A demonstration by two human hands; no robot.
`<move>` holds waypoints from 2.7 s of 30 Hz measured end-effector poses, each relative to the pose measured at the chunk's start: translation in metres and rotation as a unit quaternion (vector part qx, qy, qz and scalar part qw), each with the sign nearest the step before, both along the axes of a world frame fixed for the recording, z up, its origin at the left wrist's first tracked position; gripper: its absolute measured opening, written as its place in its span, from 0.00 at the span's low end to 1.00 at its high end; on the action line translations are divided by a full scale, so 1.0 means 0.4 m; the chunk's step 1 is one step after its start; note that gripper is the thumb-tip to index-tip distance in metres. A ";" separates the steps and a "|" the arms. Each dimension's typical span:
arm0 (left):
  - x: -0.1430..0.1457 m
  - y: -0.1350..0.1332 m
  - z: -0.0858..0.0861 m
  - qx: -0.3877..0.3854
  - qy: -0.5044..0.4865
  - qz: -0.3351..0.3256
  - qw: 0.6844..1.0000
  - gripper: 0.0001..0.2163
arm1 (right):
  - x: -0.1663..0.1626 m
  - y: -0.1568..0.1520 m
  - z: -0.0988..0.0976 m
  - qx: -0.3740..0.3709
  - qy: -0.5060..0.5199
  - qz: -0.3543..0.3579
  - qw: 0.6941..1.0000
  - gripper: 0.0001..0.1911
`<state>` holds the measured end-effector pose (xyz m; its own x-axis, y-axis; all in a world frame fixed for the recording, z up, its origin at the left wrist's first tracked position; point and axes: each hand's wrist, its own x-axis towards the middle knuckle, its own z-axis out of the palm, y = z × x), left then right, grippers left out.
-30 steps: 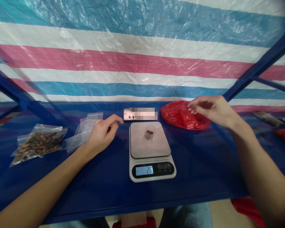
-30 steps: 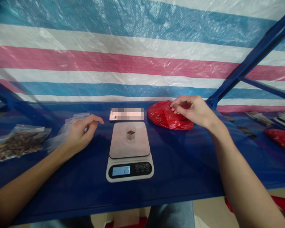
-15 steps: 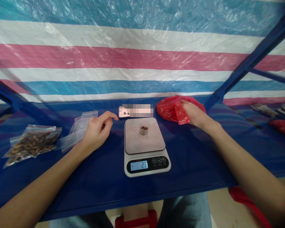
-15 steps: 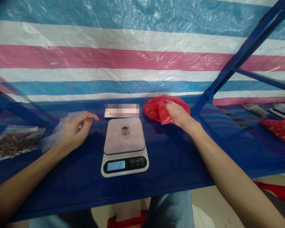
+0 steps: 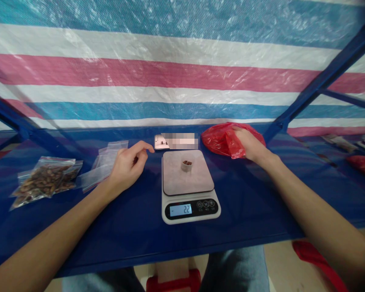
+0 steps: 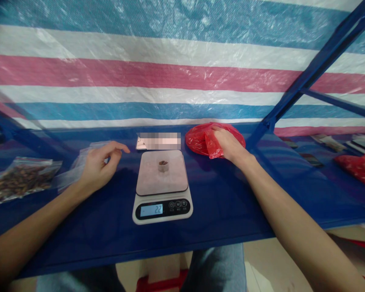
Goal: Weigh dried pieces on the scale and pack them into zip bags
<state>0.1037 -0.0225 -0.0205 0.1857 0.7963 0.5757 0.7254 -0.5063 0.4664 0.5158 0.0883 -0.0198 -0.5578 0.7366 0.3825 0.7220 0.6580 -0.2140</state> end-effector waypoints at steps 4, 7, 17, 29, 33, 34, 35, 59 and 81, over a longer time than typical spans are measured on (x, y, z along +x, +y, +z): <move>0.001 -0.001 0.001 -0.007 0.005 -0.001 1.000 0.12 | -0.010 -0.003 0.014 0.002 0.005 0.033 0.999 0.10; 0.000 -0.002 -0.001 -0.009 0.006 0.002 1.000 0.12 | -0.020 -0.015 0.033 0.025 0.016 0.011 1.000 0.07; -0.003 0.000 -0.004 -0.001 0.008 0.005 1.000 0.11 | -0.025 -0.037 0.051 -0.011 0.084 -0.033 0.996 0.07; -0.011 0.006 -0.008 0.006 0.004 0.011 1.000 0.11 | -0.020 -0.059 0.068 -0.004 0.192 -0.068 0.979 0.08; -0.011 0.006 -0.006 0.005 0.000 0.008 1.000 0.11 | 0.001 -0.064 0.084 0.029 0.198 -0.083 0.976 0.09; -0.011 0.007 -0.005 0.004 -0.001 0.007 1.000 0.11 | 0.006 -0.067 0.089 0.028 0.208 -0.090 0.974 0.10; -0.011 0.007 -0.004 0.003 -0.001 0.005 1.000 0.11 | 0.011 -0.071 0.096 0.027 0.221 -0.098 0.970 0.10; -0.016 0.008 -0.005 0.013 -0.006 -0.004 1.000 0.10 | -0.300 -0.231 0.175 0.007 0.063 0.219 0.974 0.09; -0.013 0.005 0.004 0.024 0.004 -0.018 1.000 0.11 | -0.304 -0.204 0.164 -0.080 0.053 0.257 0.962 0.11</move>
<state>0.0985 -0.0207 -0.0190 0.2182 0.7609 0.6111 0.7096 -0.5536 0.4359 0.3942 0.0068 0.0458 -0.8274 0.4286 0.3630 0.2792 0.8746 -0.3964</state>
